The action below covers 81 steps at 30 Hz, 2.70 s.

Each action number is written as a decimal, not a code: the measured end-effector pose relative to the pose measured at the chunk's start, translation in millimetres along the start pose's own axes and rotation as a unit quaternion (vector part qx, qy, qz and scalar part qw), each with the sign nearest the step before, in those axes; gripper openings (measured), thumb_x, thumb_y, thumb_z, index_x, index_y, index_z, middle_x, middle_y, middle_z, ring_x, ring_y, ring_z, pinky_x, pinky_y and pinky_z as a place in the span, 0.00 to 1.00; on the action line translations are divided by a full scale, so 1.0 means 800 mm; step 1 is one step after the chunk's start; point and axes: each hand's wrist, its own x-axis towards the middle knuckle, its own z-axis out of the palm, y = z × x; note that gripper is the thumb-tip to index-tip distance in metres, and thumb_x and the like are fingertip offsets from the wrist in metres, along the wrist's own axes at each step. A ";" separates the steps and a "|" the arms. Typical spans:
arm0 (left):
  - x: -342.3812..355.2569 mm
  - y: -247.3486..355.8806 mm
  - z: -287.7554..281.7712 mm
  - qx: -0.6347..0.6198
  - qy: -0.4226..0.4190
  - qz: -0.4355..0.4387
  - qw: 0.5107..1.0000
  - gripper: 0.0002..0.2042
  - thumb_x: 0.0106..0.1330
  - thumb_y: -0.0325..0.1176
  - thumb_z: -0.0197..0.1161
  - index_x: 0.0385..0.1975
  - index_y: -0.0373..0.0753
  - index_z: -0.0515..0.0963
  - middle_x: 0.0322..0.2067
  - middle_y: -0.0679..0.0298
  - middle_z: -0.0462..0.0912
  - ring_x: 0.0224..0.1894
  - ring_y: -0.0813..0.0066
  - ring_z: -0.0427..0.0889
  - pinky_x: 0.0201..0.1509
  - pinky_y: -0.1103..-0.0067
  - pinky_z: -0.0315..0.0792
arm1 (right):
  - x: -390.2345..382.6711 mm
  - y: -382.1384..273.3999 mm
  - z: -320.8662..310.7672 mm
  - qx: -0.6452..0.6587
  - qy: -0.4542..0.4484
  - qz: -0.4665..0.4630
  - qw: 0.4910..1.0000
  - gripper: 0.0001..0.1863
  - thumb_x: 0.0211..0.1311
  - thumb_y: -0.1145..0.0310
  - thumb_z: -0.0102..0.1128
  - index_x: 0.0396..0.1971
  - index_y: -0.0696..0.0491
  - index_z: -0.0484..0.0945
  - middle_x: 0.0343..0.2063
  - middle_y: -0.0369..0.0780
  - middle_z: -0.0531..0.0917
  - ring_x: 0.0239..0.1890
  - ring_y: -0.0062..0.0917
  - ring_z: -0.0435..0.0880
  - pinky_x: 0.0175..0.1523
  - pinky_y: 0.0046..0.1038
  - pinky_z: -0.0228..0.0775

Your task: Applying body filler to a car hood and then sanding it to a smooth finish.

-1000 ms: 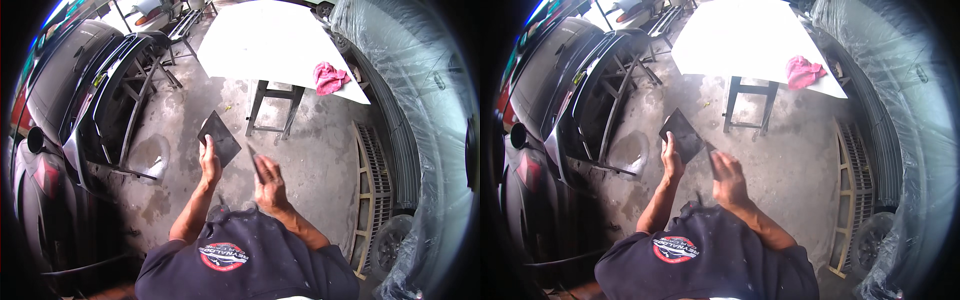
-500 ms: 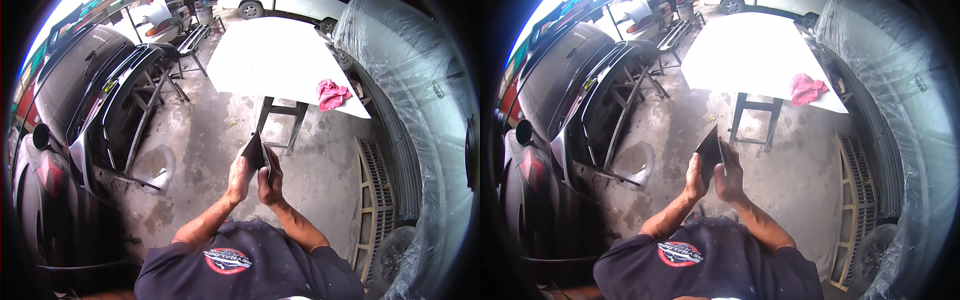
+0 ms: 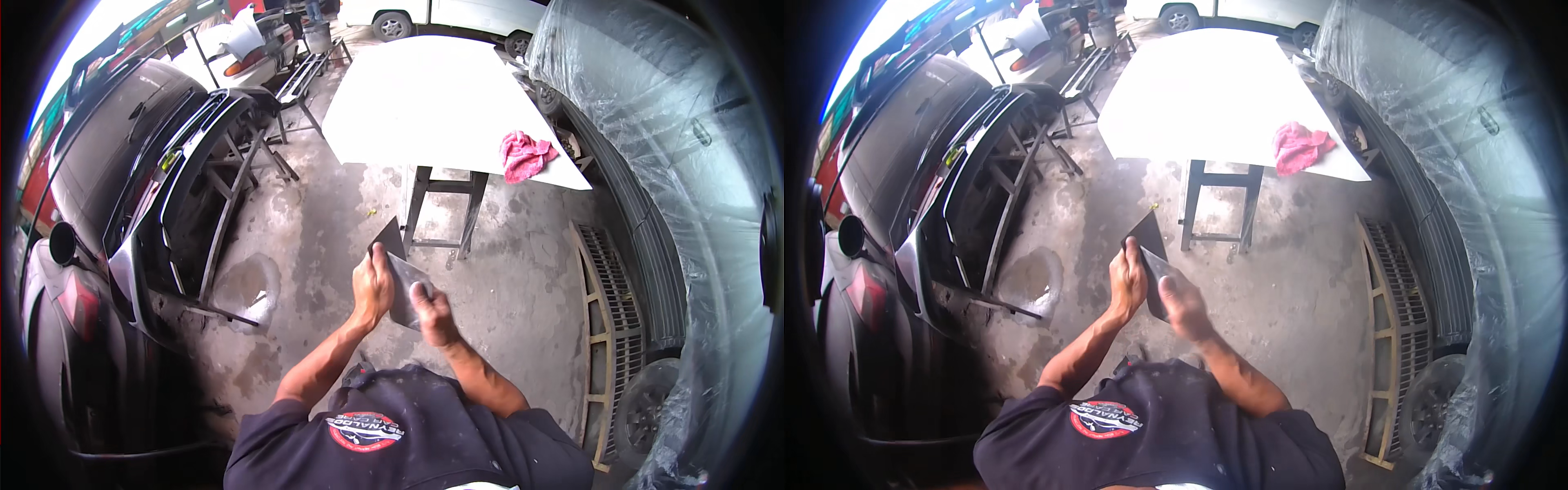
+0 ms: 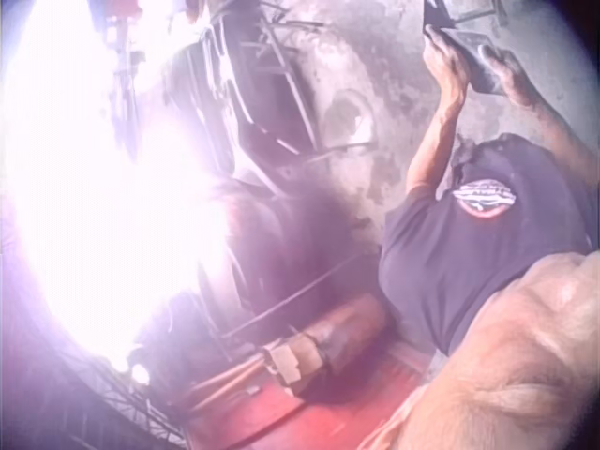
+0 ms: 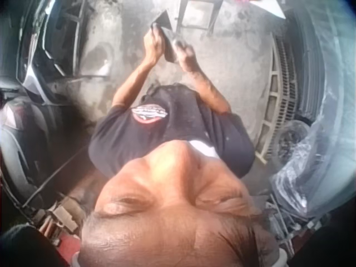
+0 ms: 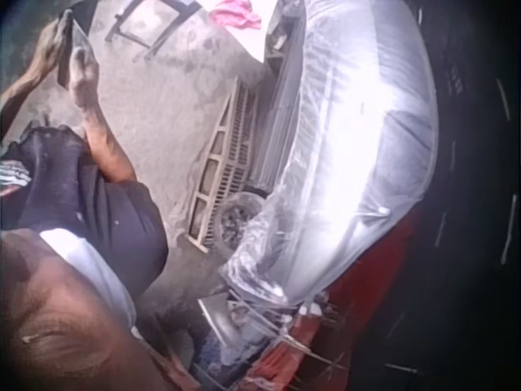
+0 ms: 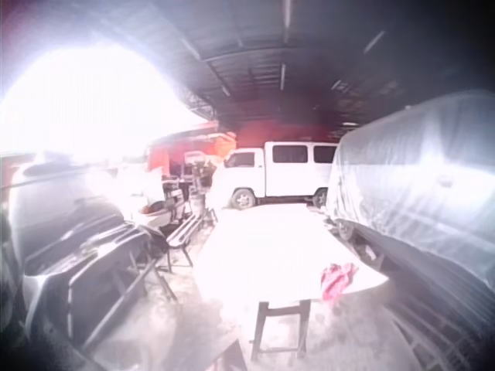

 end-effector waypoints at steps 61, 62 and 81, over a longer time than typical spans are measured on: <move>-0.021 -0.100 0.004 -0.590 -0.161 -0.226 0.758 0.12 0.67 0.26 0.55 0.48 0.33 0.75 0.40 0.63 0.82 0.43 0.78 0.80 0.51 0.77 0.73 | 0.061 0.066 -0.076 -0.154 0.141 0.024 0.978 0.32 0.73 0.53 0.39 0.66 0.63 0.52 0.65 0.50 0.60 0.66 0.36 0.59 0.69 0.32 0.49; -0.014 -0.094 -0.011 -0.589 -0.166 -0.215 0.761 0.11 0.68 0.27 0.55 0.49 0.33 0.75 0.41 0.62 0.82 0.45 0.76 0.80 0.53 0.74 0.73 | 0.047 0.040 -0.065 -0.147 0.101 0.022 0.984 0.31 0.73 0.53 0.41 0.64 0.63 0.56 0.63 0.50 0.64 0.63 0.36 0.64 0.66 0.32 0.53; -0.021 -0.017 -0.006 -0.347 -0.294 0.022 0.890 0.29 0.72 0.49 0.44 0.66 0.34 0.59 0.61 0.56 0.68 0.65 0.68 0.62 0.68 0.74 0.53 | -0.015 0.033 0.008 -0.150 -0.067 -0.215 0.963 0.30 0.71 0.54 0.41 0.63 0.63 0.58 0.58 0.49 0.68 0.62 0.37 0.66 0.64 0.34 0.57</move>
